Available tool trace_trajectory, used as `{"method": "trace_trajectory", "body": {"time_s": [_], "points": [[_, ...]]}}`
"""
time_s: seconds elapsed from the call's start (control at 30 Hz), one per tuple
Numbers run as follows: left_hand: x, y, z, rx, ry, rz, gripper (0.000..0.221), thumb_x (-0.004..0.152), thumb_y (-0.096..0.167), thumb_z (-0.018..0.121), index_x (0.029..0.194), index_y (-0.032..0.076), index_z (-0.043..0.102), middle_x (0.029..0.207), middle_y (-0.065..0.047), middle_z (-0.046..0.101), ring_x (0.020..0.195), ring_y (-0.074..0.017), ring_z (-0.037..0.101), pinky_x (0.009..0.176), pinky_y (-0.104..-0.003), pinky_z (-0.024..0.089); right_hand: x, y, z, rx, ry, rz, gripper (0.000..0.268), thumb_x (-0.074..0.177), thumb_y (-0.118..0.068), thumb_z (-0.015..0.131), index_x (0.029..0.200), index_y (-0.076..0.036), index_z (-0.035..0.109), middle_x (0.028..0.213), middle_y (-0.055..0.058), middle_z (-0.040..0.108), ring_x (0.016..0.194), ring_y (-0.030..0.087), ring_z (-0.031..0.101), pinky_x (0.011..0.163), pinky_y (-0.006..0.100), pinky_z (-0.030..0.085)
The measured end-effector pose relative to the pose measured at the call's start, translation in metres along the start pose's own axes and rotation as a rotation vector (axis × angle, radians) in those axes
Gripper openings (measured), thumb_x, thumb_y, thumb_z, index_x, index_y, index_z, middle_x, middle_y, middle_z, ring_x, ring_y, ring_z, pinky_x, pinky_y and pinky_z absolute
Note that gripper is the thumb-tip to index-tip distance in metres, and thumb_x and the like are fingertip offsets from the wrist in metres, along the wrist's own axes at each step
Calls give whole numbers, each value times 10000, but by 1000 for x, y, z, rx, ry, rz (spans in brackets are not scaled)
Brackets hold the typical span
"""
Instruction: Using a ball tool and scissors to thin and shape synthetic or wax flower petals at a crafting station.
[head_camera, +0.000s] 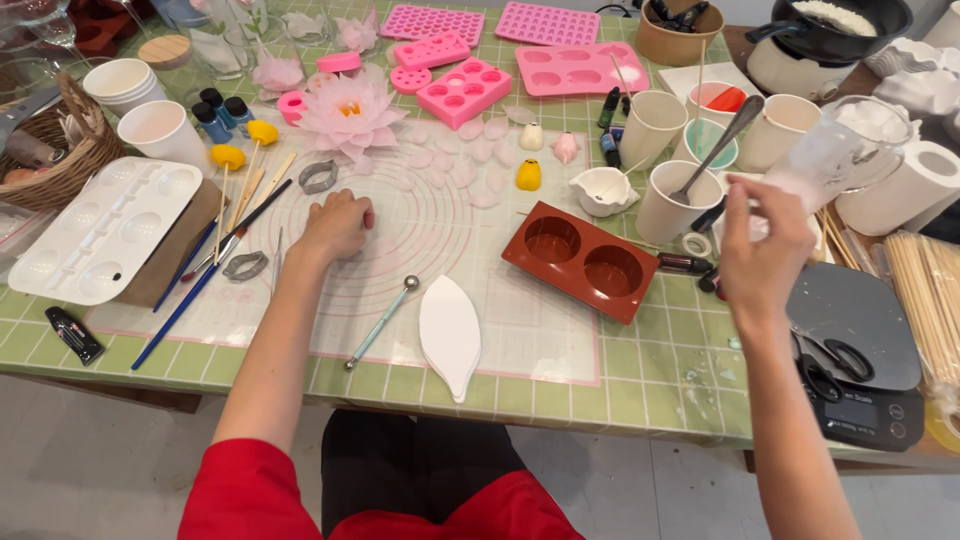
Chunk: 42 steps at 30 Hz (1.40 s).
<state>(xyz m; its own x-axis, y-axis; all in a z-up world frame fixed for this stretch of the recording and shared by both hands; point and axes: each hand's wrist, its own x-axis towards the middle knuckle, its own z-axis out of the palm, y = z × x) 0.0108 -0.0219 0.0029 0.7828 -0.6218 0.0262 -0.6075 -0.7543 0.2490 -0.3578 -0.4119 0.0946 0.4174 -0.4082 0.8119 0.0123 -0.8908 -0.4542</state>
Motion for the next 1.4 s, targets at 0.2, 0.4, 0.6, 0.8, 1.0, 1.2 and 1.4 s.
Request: {"method": "trace_trajectory", "body": {"time_s": [0.2, 0.4, 0.6, 0.8, 1.0, 1.2, 1.4], "points": [[7, -14, -6, -74, -68, 42, 224, 800, 7, 609, 972, 121, 697, 1018, -80, 623, 1040, -262, 590, 897, -449, 433, -14, -57, 6, 57, -78, 5, 140, 1118, -56, 670, 1219, 11, 740, 1095, 146, 731, 966, 219, 677, 900, 313, 525], [-2, -7, -20, -262, -19, 56, 131, 760, 86, 767, 882, 86, 718, 852, -73, 680, 817, -238, 665, 760, -398, 499, -38, -86, 20, 143, -124, 41, 136, 1107, -44, 646, 1203, 11, 725, 1111, 132, 734, 1011, 203, 694, 930, 286, 522], [4, -17, -10, -300, 66, 118, 59, 815, 47, 743, 872, 61, 739, 866, -100, 704, 835, -255, 667, 782, -413, 488, -48, -93, 30, 182, -175, 85, 139, 1081, -29, 636, 1183, 22, 714, 1098, 125, 733, 1000, 188, 689, 931, 276, 521], [-17, -9, -19, -357, 103, 134, 129, 813, -6, 663, 887, 72, 734, 935, -93, 671, 918, -255, 655, 851, -390, 489, -67, -88, 19, 168, -187, 112, 134, 1101, -34, 633, 1197, 16, 712, 1107, 118, 736, 986, 168, 692, 956, 272, 518], [-6, -11, -8, -159, -13, 119, 133, 835, -5, 642, 925, 86, 679, 1061, -88, 589, 1104, -278, 542, 974, -459, 374, -90, -92, 17, 201, -209, 149, 146, 1077, -45, 621, 1175, 6, 716, 1107, 109, 740, 997, 168, 700, 961, 273, 521], [7, -11, -10, -42, -139, 125, 60, 877, 71, 646, 926, 96, 669, 1072, -73, 587, 1150, -253, 511, 996, -481, 351, -96, -92, 9, 232, -216, 206, 155, 1070, -49, 619, 1174, 10, 718, 1094, 110, 739, 989, 167, 682, 920, 261, 512], [6, -12, -12, -70, -164, 114, 57, 888, 82, 639, 937, 103, 661, 1078, -63, 589, 1172, -239, 502, 1017, -491, 330, -96, -88, 7, 263, -211, 199, 164, 1083, -51, 608, 1185, 26, 711, 1111, 115, 738, 1023, 162, 681, 957, 259, 508]]}}
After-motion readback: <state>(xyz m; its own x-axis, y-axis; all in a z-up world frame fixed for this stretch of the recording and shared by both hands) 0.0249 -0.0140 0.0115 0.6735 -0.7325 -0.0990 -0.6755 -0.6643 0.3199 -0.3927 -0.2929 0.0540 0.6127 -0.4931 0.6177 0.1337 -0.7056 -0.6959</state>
